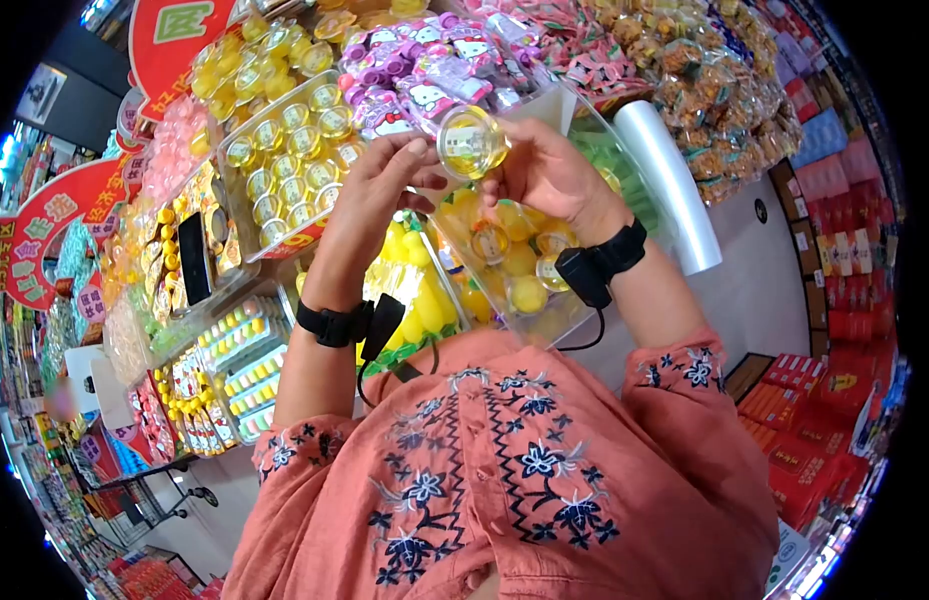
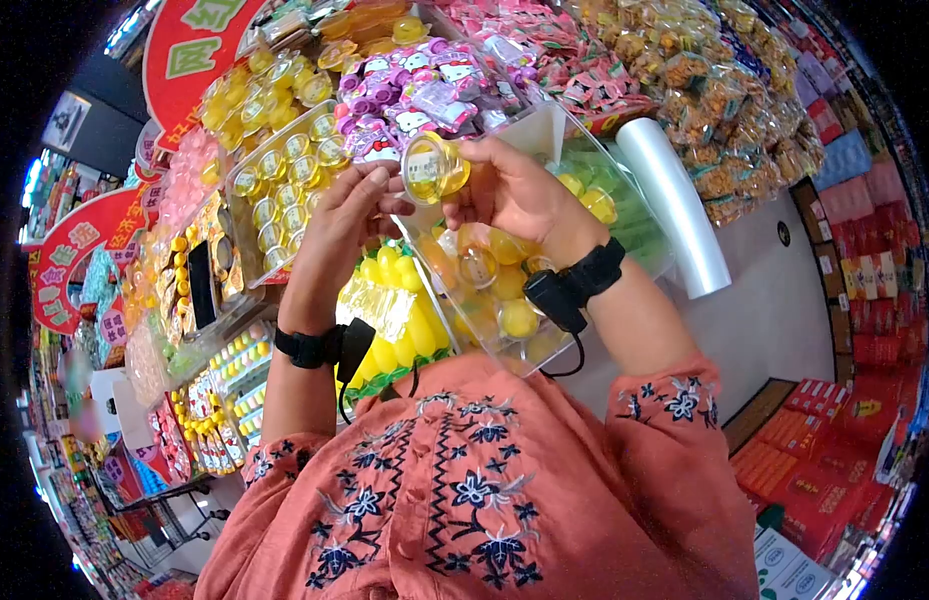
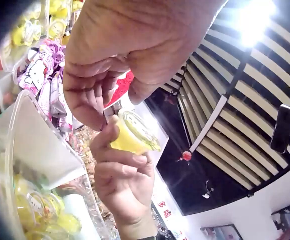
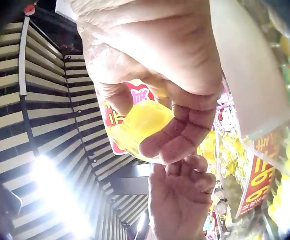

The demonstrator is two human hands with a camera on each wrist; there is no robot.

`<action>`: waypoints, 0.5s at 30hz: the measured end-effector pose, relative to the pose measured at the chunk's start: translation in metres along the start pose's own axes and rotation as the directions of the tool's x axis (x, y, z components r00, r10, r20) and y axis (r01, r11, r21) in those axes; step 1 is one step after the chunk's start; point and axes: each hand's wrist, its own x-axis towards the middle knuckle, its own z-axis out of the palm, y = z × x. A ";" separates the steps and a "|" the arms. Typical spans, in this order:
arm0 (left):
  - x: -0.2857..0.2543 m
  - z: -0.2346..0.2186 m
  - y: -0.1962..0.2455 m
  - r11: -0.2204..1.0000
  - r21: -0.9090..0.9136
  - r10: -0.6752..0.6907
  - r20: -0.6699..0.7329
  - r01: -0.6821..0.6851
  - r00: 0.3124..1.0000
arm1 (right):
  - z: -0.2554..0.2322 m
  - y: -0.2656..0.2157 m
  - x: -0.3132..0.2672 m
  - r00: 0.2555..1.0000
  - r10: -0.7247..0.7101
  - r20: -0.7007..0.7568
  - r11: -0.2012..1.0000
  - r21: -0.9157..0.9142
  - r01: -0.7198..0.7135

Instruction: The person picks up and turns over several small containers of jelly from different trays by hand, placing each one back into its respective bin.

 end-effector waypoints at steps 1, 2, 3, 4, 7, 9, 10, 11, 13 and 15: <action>-0.002 -0.002 -0.002 0.999 -0.028 -0.015 0.012 0.015 1.000 | 0.000 0.000 0.002 1.000 -0.013 0.011 1.000 0.021 0.013; -0.004 -0.004 -0.003 0.998 -0.056 -0.030 0.025 0.031 0.999 | 0.001 0.000 0.003 0.999 -0.034 0.032 0.999 0.013 0.034; -0.005 -0.004 -0.004 0.996 -0.082 -0.045 0.026 0.047 0.999 | 0.003 0.000 0.005 0.997 -0.055 0.052 0.998 0.006 0.055; -0.006 -0.004 -0.005 0.992 -0.109 -0.060 0.028 0.062 0.998 | 0.005 0.001 0.006 0.995 -0.077 0.071 0.997 0.000 0.077; -0.008 -0.006 -0.007 0.988 -0.138 -0.072 0.021 0.074 0.997 | 0.010 0.006 0.011 0.993 -0.080 0.087 0.997 0.007 0.080; -0.010 -0.007 -0.008 0.989 -0.125 -0.074 0.002 0.074 0.997 | 0.013 0.011 0.015 0.995 -0.087 0.046 0.996 -0.008 0.087; -0.009 -0.007 -0.010 0.989 -0.131 -0.071 -0.003 0.070 0.997 | 0.013 0.013 0.016 0.995 -0.092 0.025 0.996 -0.015 0.093; -0.008 -0.008 -0.014 0.989 -0.136 -0.067 -0.008 0.066 0.998 | 0.013 0.014 0.018 0.996 -0.087 0.032 0.996 -0.017 0.088; -0.004 -0.014 -0.023 0.985 -0.163 -0.057 -0.012 0.054 0.998 | 0.011 0.017 0.021 0.996 -0.078 0.045 0.997 -0.020 0.079; -0.002 -0.019 -0.030 0.977 -0.208 -0.042 -0.007 0.040 0.999 | 0.015 0.019 0.021 0.997 -0.075 0.011 0.996 -0.055 0.075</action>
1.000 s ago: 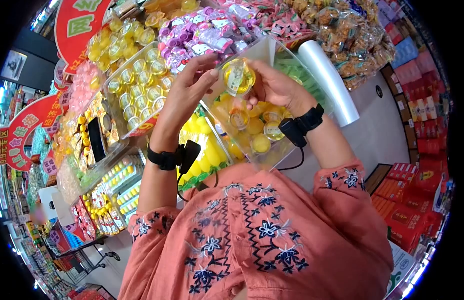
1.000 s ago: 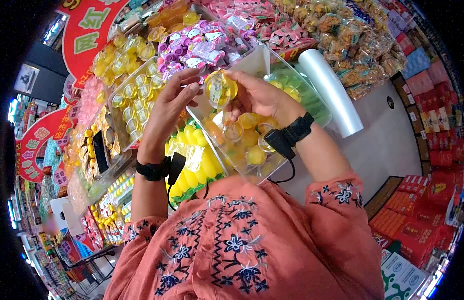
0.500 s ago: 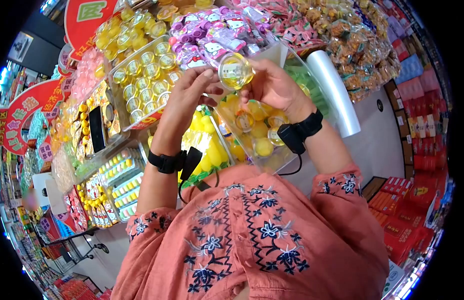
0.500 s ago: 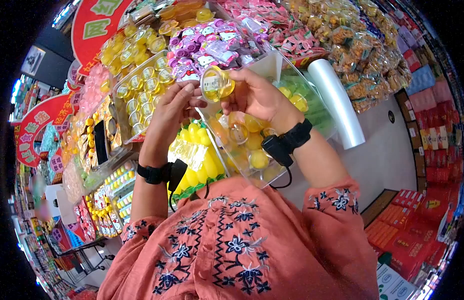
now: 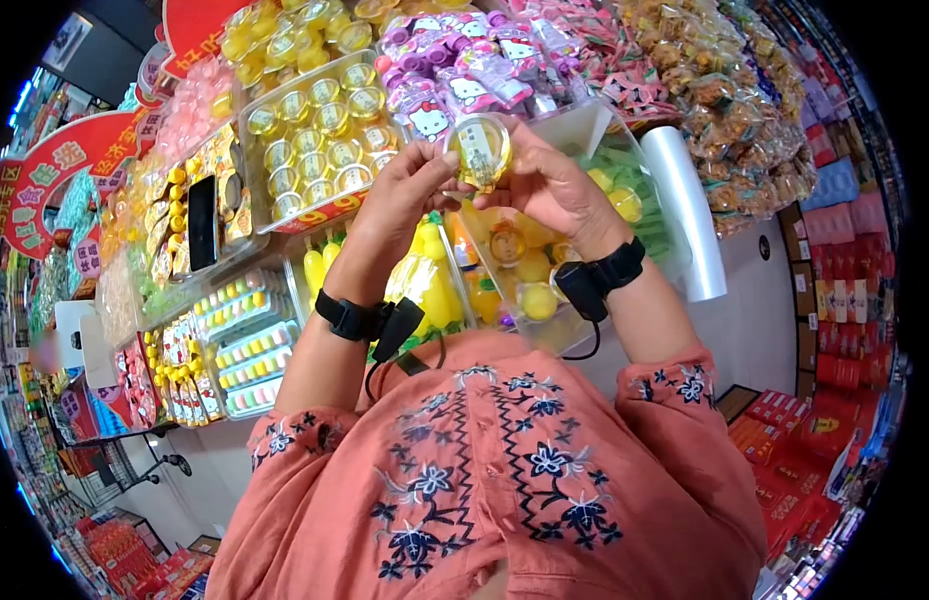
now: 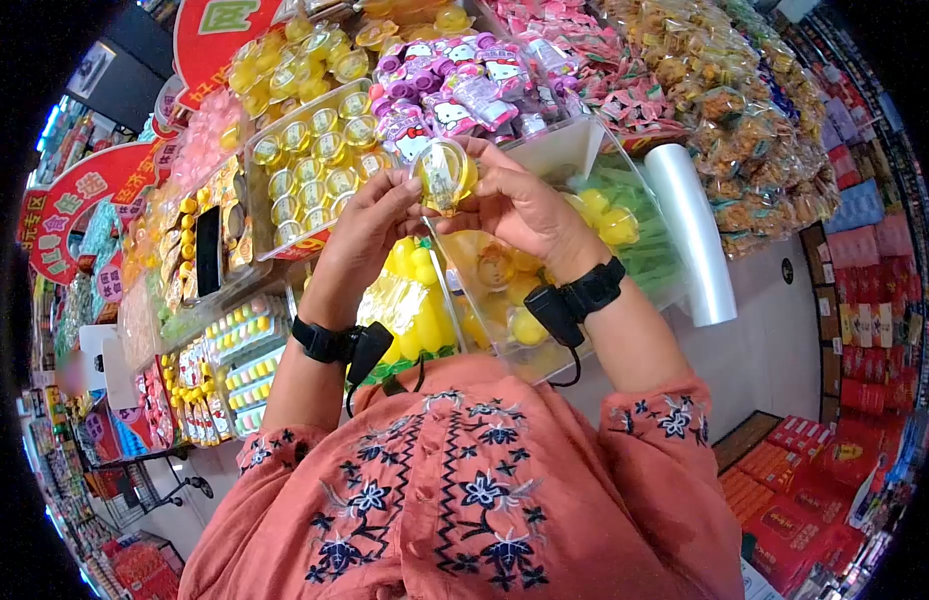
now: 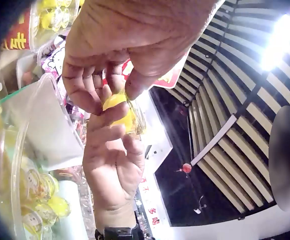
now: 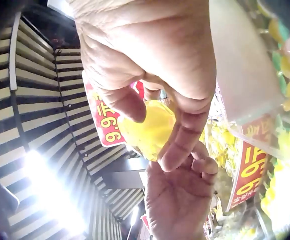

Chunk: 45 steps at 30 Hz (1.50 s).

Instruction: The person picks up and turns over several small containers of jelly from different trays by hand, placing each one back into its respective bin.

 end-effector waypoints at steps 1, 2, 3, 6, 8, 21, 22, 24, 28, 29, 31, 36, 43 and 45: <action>-0.001 -0.001 0.000 1.000 -0.015 -0.006 -0.015 0.006 1.000 | 0.002 0.001 0.000 1.000 0.002 -0.015 1.000 -0.018 -0.003; -0.001 0.000 0.000 1.000 -0.028 -0.009 -0.032 0.008 0.999 | 0.002 0.002 0.001 1.000 0.008 -0.029 0.998 -0.059 -0.009; -0.002 -0.001 0.001 0.999 -0.040 -0.011 -0.053 0.009 0.999 | 0.002 0.004 0.001 0.999 0.013 -0.038 0.995 -0.099 -0.017; -0.003 -0.002 0.002 0.991 -0.134 -0.021 -0.082 0.010 0.996 | 0.012 0.006 0.006 0.998 0.012 -0.060 0.980 -0.195 -0.023; 0.001 -0.014 0.003 0.991 -0.136 -0.021 -0.065 0.012 0.998 | 0.014 0.006 0.010 0.998 0.036 -0.051 0.967 -0.252 -0.048; 0.019 -0.108 0.051 0.988 -0.103 0.092 -0.198 -0.114 0.976 | 0.042 0.003 0.052 0.994 0.046 -0.103 0.854 -0.512 -0.092; 0.027 -0.131 0.053 0.989 -0.094 0.094 -0.219 -0.117 0.971 | 0.044 0.003 0.054 0.993 0.049 -0.104 0.846 -0.524 -0.097; 0.043 -0.168 0.059 0.990 -0.050 0.108 -0.357 -0.134 0.928 | 0.045 0.008 0.063 0.995 0.071 -0.071 0.825 -0.557 -0.098; 0.061 -0.219 0.061 0.987 0.103 0.157 -0.453 -0.123 0.878 | 0.040 0.029 0.082 0.996 0.081 -0.045 0.737 -0.670 -0.090; 0.065 -0.231 0.056 0.989 0.122 0.128 -0.462 -0.080 0.878 | 0.035 0.038 0.087 0.998 0.054 -0.034 0.685 -0.726 -0.061; 0.072 -0.247 0.049 0.988 0.157 0.071 -0.478 0.006 0.876 | 0.023 0.055 0.096 1.000 0.015 0.000 0.588 -0.809 -0.008; 0.088 -0.277 0.030 0.979 0.140 -0.050 -0.551 0.151 0.833 | 0.017 0.073 0.102 0.997 0.046 -0.061 0.556 -0.827 -0.076; 0.100 -0.293 0.021 0.947 0.219 -0.074 -0.562 0.235 0.824 | 0.013 0.076 0.101 0.996 0.031 -0.085 0.554 -0.828 -0.088; 0.102 -0.291 0.023 0.932 0.240 -0.086 -0.579 0.270 0.811 | 0.013 0.076 0.101 0.995 0.039 -0.096 0.564 -0.820 -0.101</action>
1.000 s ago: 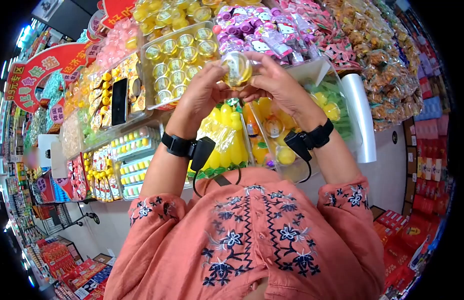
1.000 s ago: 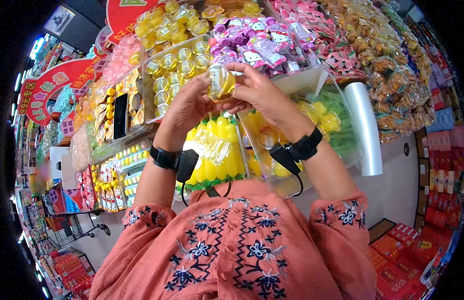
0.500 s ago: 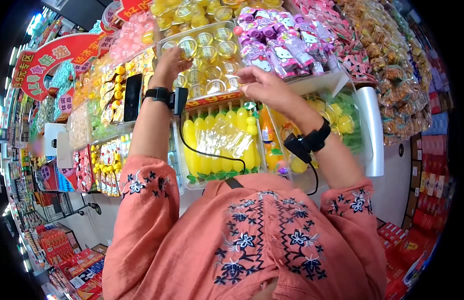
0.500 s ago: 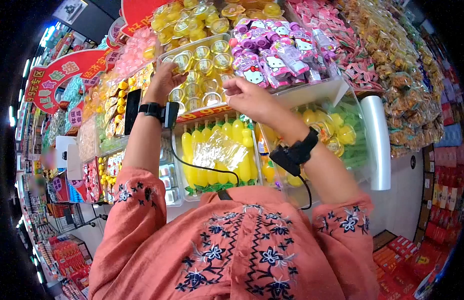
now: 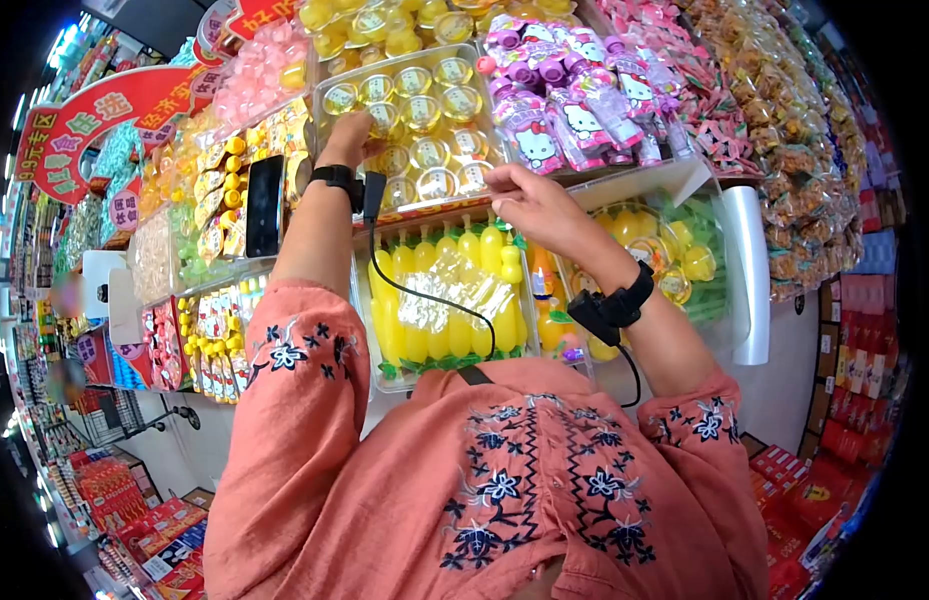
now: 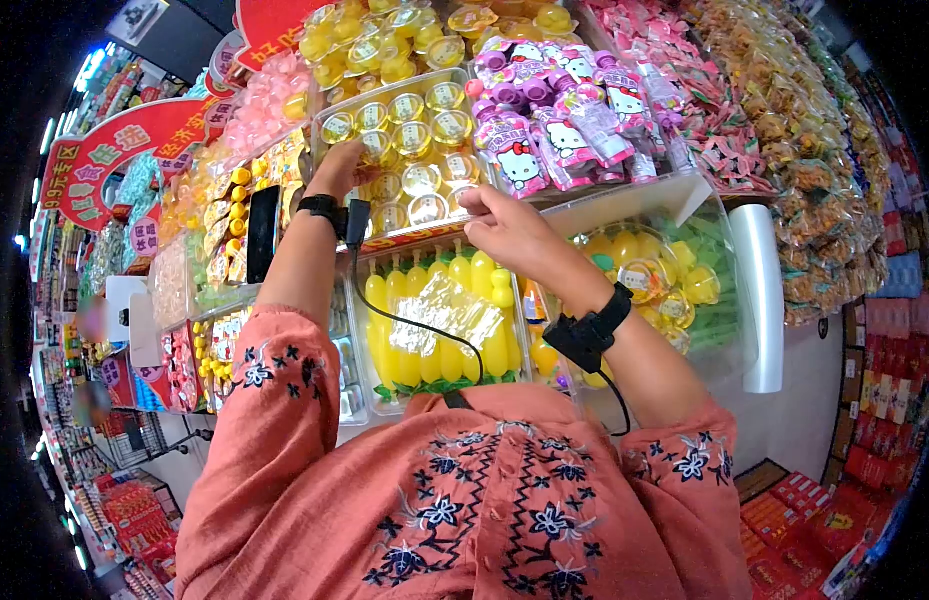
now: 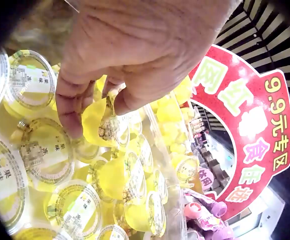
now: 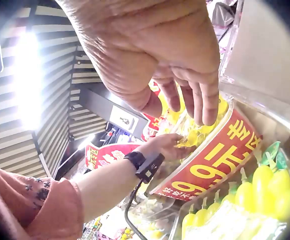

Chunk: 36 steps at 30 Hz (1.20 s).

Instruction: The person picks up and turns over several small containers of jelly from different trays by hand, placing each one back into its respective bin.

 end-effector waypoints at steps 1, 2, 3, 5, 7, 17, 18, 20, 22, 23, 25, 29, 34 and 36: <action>-0.001 0.003 0.001 1.000 0.017 -0.004 -0.015 0.004 1.000 | 0.000 0.001 0.001 1.000 0.005 0.004 1.000 0.009 -0.005; -0.002 0.005 0.002 0.999 0.034 -0.008 -0.031 0.009 0.999 | 0.000 0.001 0.001 1.000 0.011 0.007 1.000 0.018 -0.011; 0.000 0.005 0.001 0.998 0.044 -0.031 -0.040 0.033 0.999 | 0.000 0.002 0.001 1.000 0.009 0.000 1.000 0.020 -0.009; 0.004 0.006 0.001 0.995 0.066 -0.076 -0.057 0.080 0.995 | 0.000 0.003 0.000 1.000 0.006 -0.017 1.000 0.025 -0.005; 0.009 0.005 -0.003 0.995 0.078 -0.060 -0.042 0.064 0.997 | 0.000 0.002 -0.001 1.000 -0.005 -0.013 0.999 0.053 0.006; -0.041 -0.001 0.026 0.883 0.372 0.380 -0.207 -0.287 0.901 | -0.079 -0.035 -0.045 0.986 -0.065 -0.157 0.990 0.117 0.083; -0.057 -0.004 0.037 0.909 0.305 0.336 -0.135 -0.284 0.932 | -0.094 -0.037 -0.055 0.968 -0.065 -0.243 0.990 0.105 0.093; -0.120 0.025 0.063 0.890 0.205 0.432 -0.101 -0.406 0.896 | -0.120 -0.033 -0.074 0.919 -0.059 -0.389 0.994 0.064 0.090; -0.160 0.046 0.074 0.890 0.102 0.450 -0.055 -0.443 0.891 | -0.143 -0.016 -0.086 0.893 -0.031 -0.449 0.999 -0.043 0.013; -0.179 0.058 0.074 0.884 0.064 0.465 -0.036 -0.462 0.885 | -0.151 -0.007 -0.091 0.886 -0.022 -0.464 0.996 -0.084 -0.019; -0.207 0.079 0.067 0.895 0.013 0.445 0.016 -0.445 0.895 | -0.171 0.028 -0.096 0.928 -0.011 -0.372 0.937 -0.327 -0.120; -0.225 0.109 0.034 0.936 -0.009 0.350 0.129 -0.352 0.928 | -0.161 0.065 -0.112 0.981 -0.001 -0.194 0.713 -0.688 -0.135; -0.247 0.125 0.017 0.964 -0.026 0.264 0.213 -0.265 0.941 | -0.152 0.072 -0.128 0.983 0.093 -0.155 0.617 -0.766 -0.180; -0.253 0.125 0.017 0.966 -0.030 0.257 0.208 -0.256 0.944 | -0.166 0.078 -0.127 0.982 0.044 -0.183 0.589 -0.790 -0.173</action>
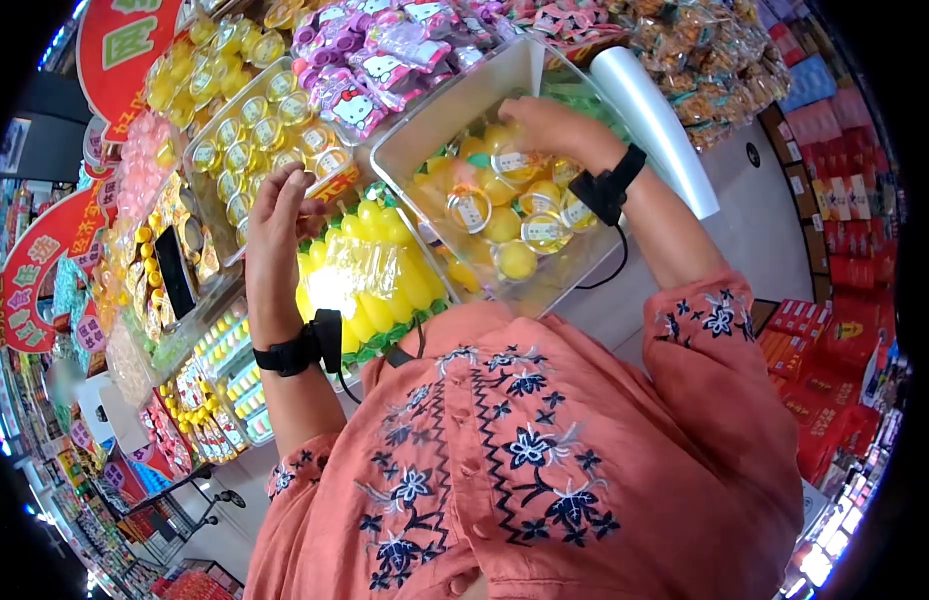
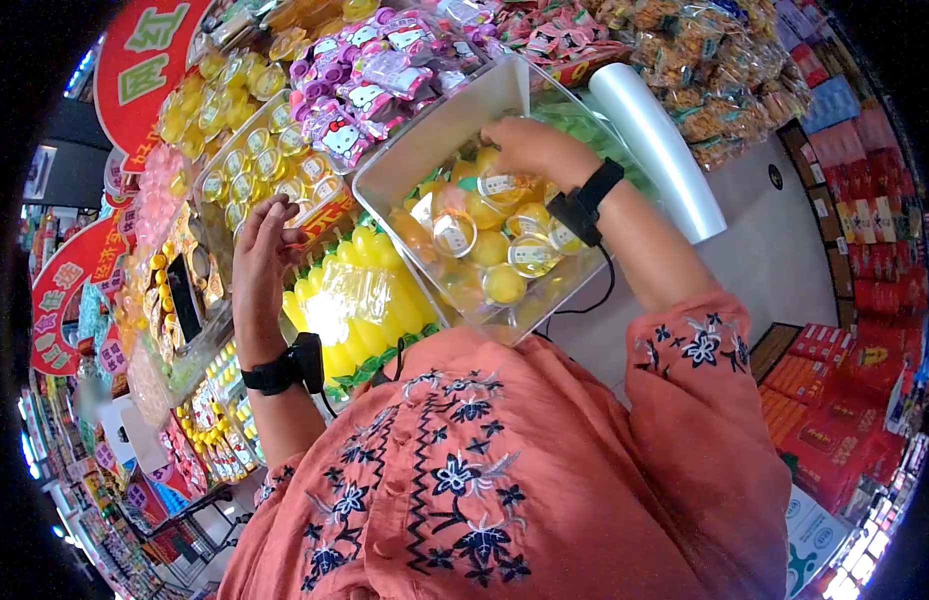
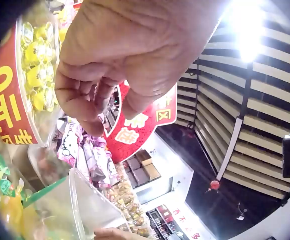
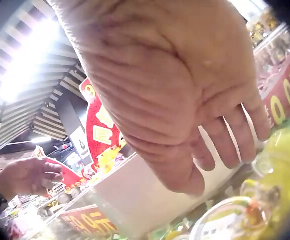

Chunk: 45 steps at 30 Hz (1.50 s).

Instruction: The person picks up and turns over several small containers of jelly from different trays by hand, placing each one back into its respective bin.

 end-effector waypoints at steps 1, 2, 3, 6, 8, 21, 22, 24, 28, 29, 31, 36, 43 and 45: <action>-0.001 0.000 0.000 1.000 -0.003 0.001 -0.011 -0.001 1.000 | 0.000 0.011 0.003 1.000 -0.003 -0.028 1.000 -0.017 0.003; -0.002 -0.001 -0.001 1.000 -0.006 0.003 -0.021 -0.003 1.000 | 0.003 0.025 0.005 0.998 -0.010 -0.055 1.000 0.009 0.011; -0.002 0.000 0.000 1.000 -0.010 0.005 -0.032 -0.006 0.999 | -0.002 0.023 0.005 1.000 -0.005 -0.011 1.000 0.022 0.005; -0.007 0.004 0.001 0.999 -0.028 0.019 -0.016 -0.019 1.000 | -0.011 0.011 0.004 0.994 -0.028 0.103 0.994 0.111 0.017; -0.007 0.006 0.000 1.000 -0.019 0.003 0.002 -0.003 1.000 | -0.012 -0.011 0.001 0.985 -0.095 0.142 0.972 0.227 0.061; -0.016 0.004 -0.003 0.999 -0.026 -0.018 0.017 0.018 1.000 | 0.045 -0.048 -0.010 0.932 -0.295 0.210 0.881 -0.319 0.350; -0.019 0.008 -0.001 0.999 -0.041 0.003 0.002 -0.003 1.000 | 0.047 -0.051 -0.014 0.942 -0.285 0.176 0.886 -0.327 0.329; -0.021 0.009 0.000 0.999 -0.038 -0.006 -0.002 0.006 1.000 | 0.048 -0.057 -0.019 0.954 -0.280 0.102 0.889 -0.348 0.298; -0.021 0.007 -0.002 0.999 -0.040 -0.028 -0.006 0.028 1.000 | 0.067 -0.052 -0.020 0.943 -0.331 0.026 0.818 -0.491 0.301; -0.021 0.007 -0.001 0.998 -0.048 -0.035 0.005 0.035 0.999 | 0.068 -0.050 -0.020 0.940 -0.337 0.045 0.817 -0.482 0.316; -0.021 0.005 -0.002 0.998 -0.046 -0.037 0.008 0.037 0.999 | 0.056 -0.056 -0.023 0.937 -0.340 0.085 0.818 -0.466 0.339; -0.021 -0.002 -0.007 0.997 -0.054 -0.051 0.009 0.051 0.999 | 0.036 -0.059 -0.020 0.936 -0.310 0.168 0.917 -0.208 0.341; -0.020 -0.002 -0.007 0.997 -0.057 -0.054 0.022 0.055 0.998 | 0.006 -0.058 -0.014 0.945 -0.286 0.160 0.955 -0.027 0.294; -0.018 0.003 -0.006 0.997 -0.047 -0.053 0.038 0.055 0.998 | -0.011 -0.066 -0.011 0.963 -0.172 0.207 0.970 0.208 0.128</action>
